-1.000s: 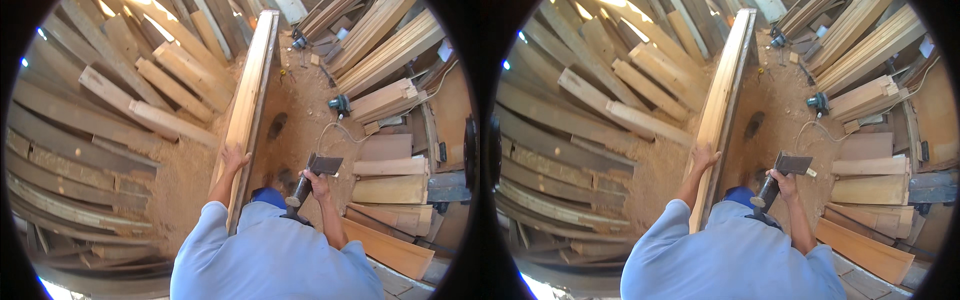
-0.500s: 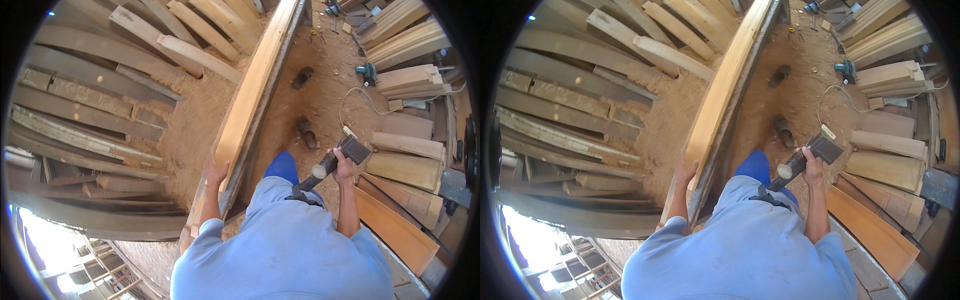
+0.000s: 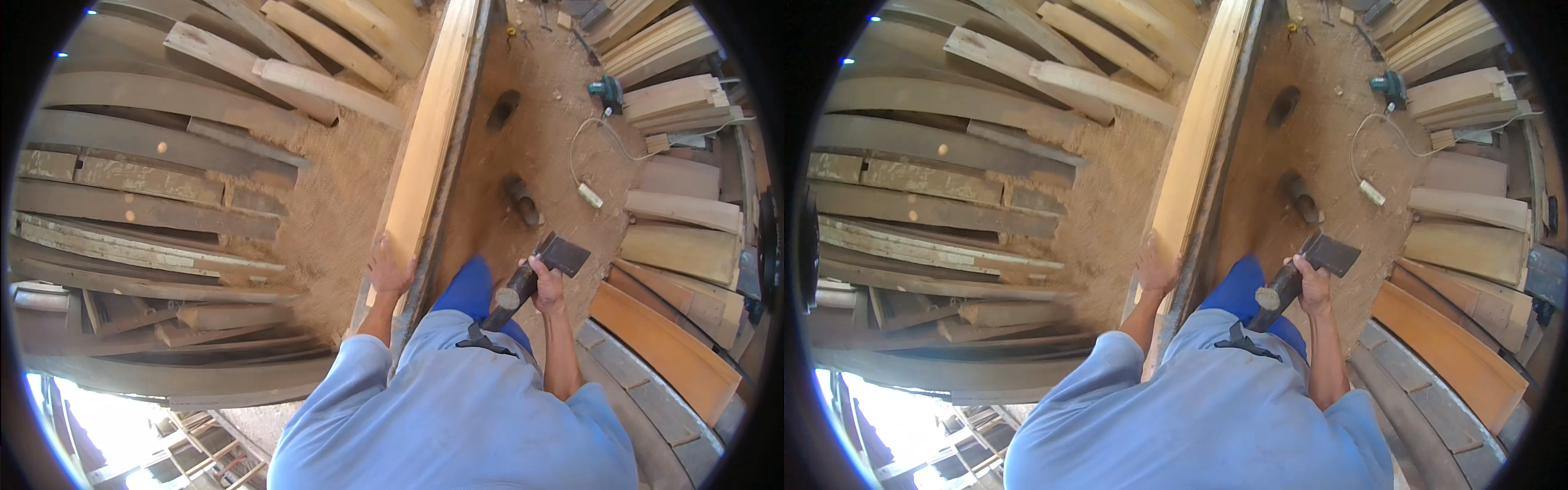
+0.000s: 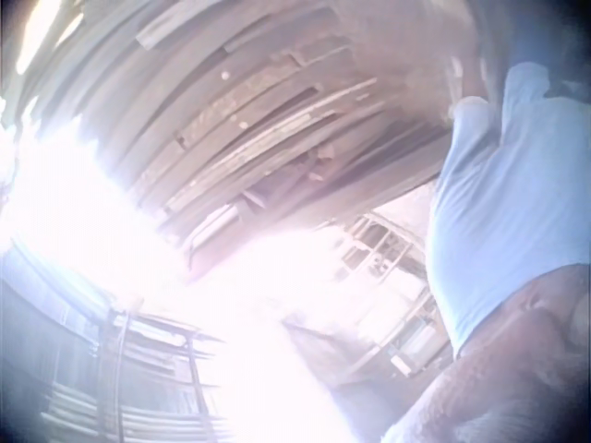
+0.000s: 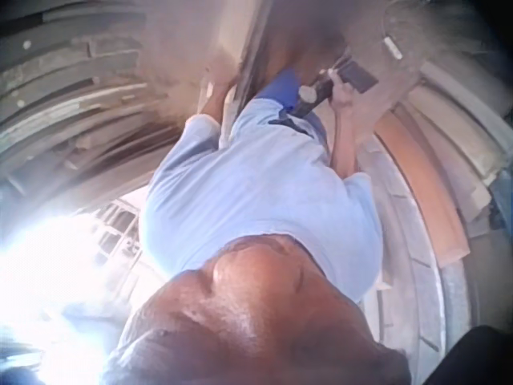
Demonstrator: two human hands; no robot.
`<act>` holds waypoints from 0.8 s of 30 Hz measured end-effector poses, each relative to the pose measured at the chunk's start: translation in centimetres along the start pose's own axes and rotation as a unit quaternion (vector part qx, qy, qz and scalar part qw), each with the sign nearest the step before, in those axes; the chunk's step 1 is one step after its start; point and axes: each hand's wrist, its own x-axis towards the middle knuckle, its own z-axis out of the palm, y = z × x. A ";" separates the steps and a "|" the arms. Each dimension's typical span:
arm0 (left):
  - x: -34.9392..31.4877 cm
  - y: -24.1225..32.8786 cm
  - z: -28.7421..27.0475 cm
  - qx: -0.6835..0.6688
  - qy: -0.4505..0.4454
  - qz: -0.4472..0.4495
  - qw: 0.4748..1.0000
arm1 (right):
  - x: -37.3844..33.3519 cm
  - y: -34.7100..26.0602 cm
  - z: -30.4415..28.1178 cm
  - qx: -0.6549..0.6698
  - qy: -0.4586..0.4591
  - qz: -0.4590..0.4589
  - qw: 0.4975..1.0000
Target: The person shapes a wooden beam using a broadaxe, striking the wood to remove material and then rotating the beam to work on another side.
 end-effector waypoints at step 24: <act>-0.4 -1.2 -0.7 -0.059 0.042 0.060 0.996 | -8.9 6.5 17.1 -0.110 -0.002 -0.125 0.986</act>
